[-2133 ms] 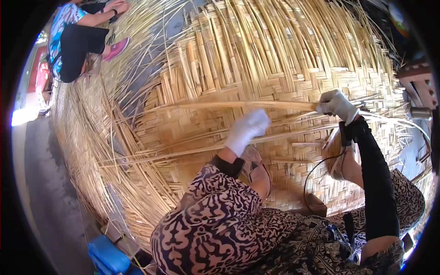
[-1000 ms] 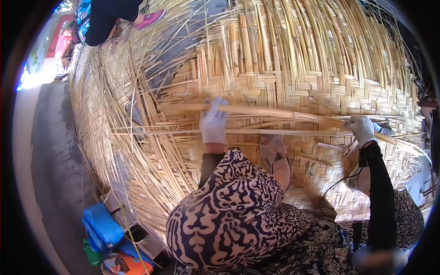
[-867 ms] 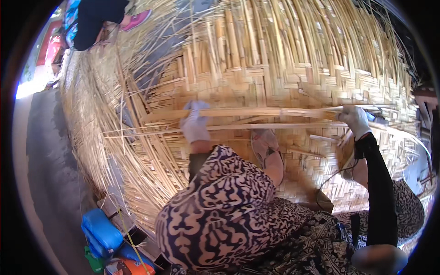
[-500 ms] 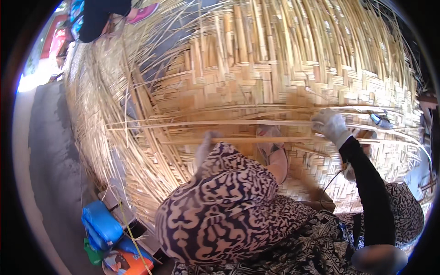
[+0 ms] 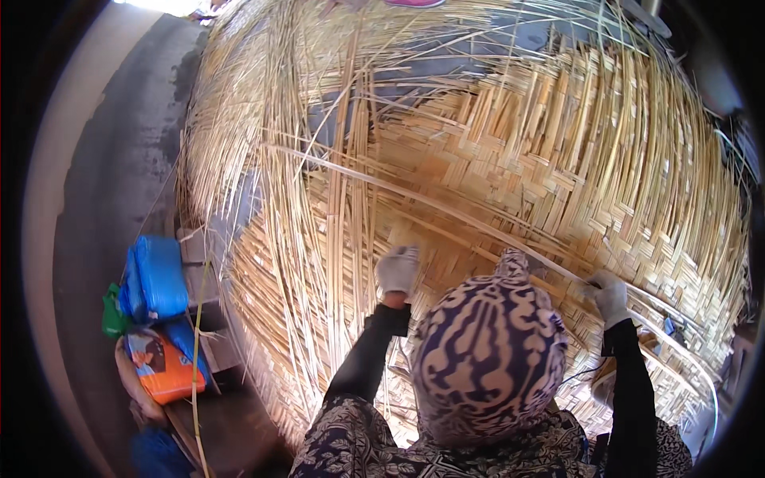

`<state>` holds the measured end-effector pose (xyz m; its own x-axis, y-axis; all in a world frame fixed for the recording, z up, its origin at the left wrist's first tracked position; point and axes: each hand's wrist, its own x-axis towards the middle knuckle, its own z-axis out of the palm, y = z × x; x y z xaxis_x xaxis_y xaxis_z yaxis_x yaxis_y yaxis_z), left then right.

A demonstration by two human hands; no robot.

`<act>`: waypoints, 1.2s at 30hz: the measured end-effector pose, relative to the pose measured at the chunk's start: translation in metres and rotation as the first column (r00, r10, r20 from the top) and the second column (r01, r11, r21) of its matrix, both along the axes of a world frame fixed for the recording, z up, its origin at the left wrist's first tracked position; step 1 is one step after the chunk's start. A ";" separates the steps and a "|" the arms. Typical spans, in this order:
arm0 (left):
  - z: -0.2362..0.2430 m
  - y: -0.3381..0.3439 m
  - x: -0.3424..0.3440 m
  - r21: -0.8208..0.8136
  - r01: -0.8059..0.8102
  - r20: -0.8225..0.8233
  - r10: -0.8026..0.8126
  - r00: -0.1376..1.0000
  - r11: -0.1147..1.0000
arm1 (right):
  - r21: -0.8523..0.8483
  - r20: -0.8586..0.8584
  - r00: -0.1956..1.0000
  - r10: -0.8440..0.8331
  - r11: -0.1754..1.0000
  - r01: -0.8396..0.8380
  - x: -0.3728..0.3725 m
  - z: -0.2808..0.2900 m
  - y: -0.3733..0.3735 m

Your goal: Weaving a large bamboo mat on the floor using thin bamboo strips.

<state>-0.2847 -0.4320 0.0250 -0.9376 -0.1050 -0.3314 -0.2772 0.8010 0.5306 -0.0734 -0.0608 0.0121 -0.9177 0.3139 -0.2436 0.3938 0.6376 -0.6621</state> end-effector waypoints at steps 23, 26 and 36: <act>-0.014 -0.160 0.030 -0.565 0.168 -0.111 -0.276 0.955 0.808 | -0.146 -0.042 0.989 -0.141 0.980 0.133 0.045 -0.026 -0.038; 0.003 -0.150 0.037 -0.452 0.146 -0.092 -0.209 0.974 0.880 | -0.062 0.011 0.991 -0.132 0.989 0.132 0.047 -0.019 -0.036; 0.005 -0.204 0.020 -0.372 -0.026 -0.151 -0.032 0.988 0.928 | 0.004 0.074 0.991 -0.109 0.994 0.109 0.051 -0.018 -0.034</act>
<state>-0.2651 -0.6355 0.0298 -0.9740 -0.1900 -0.1234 -0.2144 0.9492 0.2303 -0.0228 -0.0943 -0.0055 -0.8575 0.4111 -0.3093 0.5087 0.5879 -0.6290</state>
